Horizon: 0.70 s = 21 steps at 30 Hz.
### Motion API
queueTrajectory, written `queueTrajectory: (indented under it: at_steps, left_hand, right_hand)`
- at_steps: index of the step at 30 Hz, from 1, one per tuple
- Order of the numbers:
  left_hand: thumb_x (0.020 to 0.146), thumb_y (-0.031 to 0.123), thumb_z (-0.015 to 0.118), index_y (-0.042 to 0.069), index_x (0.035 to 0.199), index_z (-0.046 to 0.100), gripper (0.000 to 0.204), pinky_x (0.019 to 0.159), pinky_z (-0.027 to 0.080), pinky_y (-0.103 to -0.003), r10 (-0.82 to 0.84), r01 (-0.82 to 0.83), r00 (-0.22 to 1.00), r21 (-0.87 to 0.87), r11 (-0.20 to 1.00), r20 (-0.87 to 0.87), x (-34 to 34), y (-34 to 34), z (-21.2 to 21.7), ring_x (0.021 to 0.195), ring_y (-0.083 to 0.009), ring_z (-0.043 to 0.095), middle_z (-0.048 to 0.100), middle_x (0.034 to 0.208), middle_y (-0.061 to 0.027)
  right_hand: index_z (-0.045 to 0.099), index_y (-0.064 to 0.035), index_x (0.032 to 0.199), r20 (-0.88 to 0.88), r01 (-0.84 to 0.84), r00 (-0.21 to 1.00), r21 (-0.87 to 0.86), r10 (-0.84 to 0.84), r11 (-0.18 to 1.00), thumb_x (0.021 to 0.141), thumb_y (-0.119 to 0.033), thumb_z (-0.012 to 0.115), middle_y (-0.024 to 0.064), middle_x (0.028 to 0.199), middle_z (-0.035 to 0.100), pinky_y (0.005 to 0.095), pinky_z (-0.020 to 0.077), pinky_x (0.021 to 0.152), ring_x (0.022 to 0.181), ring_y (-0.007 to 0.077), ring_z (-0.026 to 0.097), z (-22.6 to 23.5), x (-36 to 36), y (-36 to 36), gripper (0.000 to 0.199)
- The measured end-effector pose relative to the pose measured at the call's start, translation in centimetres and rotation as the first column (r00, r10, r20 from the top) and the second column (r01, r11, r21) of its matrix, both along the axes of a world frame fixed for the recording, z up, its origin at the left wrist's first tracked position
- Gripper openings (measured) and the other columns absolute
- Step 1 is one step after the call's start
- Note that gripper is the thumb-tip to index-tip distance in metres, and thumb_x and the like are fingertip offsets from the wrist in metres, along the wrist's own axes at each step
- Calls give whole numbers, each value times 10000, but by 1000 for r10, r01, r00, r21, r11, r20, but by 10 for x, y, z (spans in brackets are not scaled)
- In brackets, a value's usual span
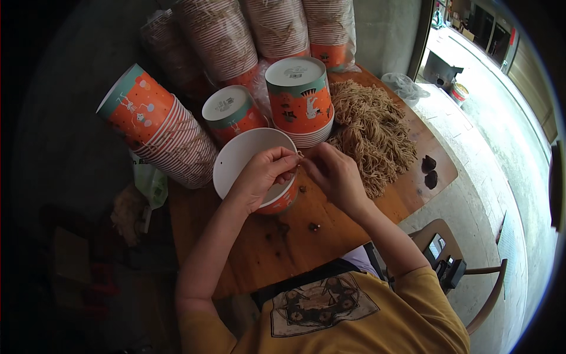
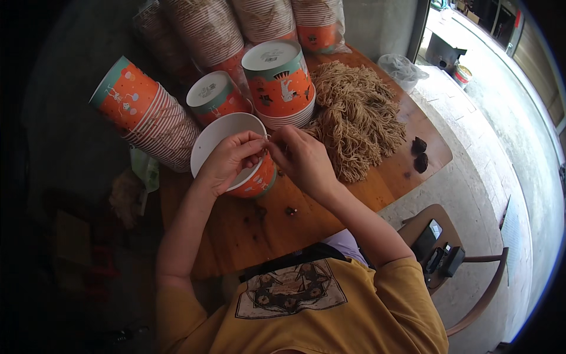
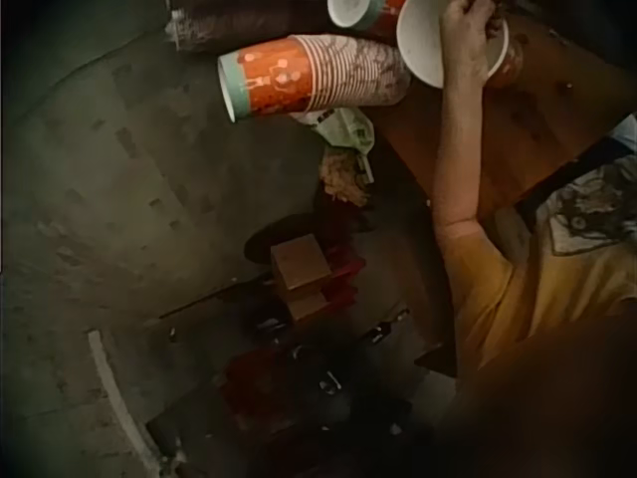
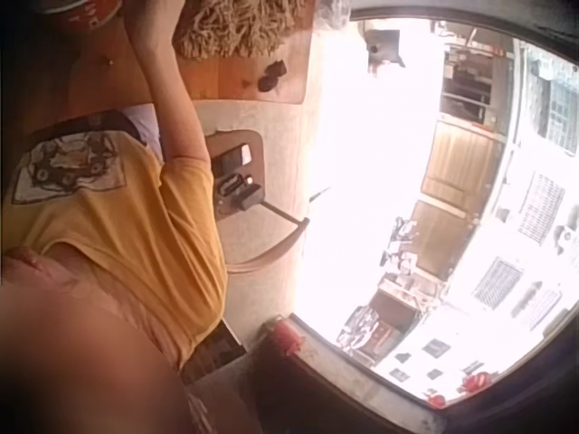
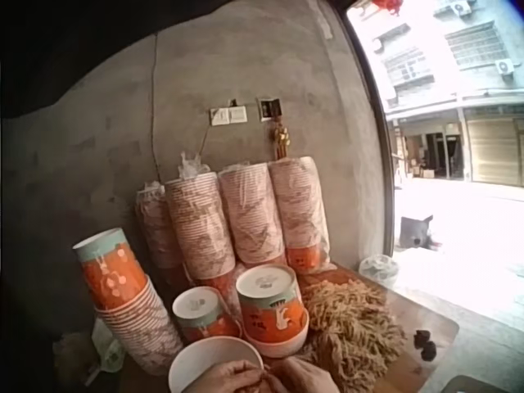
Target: Tie thin decorative or functional strings onto the sides of paper cups.
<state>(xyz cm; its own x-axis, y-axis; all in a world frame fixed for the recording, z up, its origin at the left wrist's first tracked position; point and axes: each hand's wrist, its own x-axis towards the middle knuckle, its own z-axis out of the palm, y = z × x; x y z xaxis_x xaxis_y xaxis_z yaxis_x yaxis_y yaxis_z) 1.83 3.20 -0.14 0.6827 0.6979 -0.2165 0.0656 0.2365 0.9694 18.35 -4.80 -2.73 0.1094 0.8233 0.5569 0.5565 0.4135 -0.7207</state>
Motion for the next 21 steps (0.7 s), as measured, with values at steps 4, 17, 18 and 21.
queueTrajectory:
  at_steps: [4, 17, 18, 21]
  left_hand:
    - [925, 141, 566, 61, 992, 618, 116, 660, 415, -183, 49, -37, 996, -136, 990, 81, 3, -3, 3, 710, -54, 523, 590, 852, 22]
    - [842, -18, 554, 28, 996, 546, 160, 697, 445, -213, -58, 70, 993, -119, 990, 100, -5, -1, 11, 764, -88, 536, 571, 890, -25]
    - [834, -24, 553, 36, 985, 529, 164, 700, 443, -214, -23, 35, 995, -115, 993, 99, -4, -3, 9, 769, -90, 534, 563, 892, -22]
    - [820, -35, 553, 51, 977, 502, 185, 706, 440, -218, 5, 7, 995, -113, 994, 103, -5, -5, 7, 781, -94, 532, 552, 901, -19]
  right_hand:
    - [583, -48, 886, 158, 25, 985, 233, -63, 972, 795, -95, 691, 73, 761, 563, 304, 497, 565, 637, 214, 598, -5, -16, -6, 149]
    - [580, -42, 1020, 109, -102, 990, 109, 91, 989, 794, -76, 626, 105, 1067, 550, 387, 430, 899, 1038, 293, 515, -1, 10, 11, 233]
    - [581, -54, 1015, 133, -137, 984, 133, 119, 982, 789, -96, 632, 101, 1066, 544, 391, 442, 893, 1042, 307, 507, -2, 10, 12, 236]
    - [554, -31, 900, 93, -170, 983, 116, 160, 979, 786, -73, 629, 103, 1090, 548, 379, 434, 907, 1043, 293, 525, -3, 12, 13, 143]
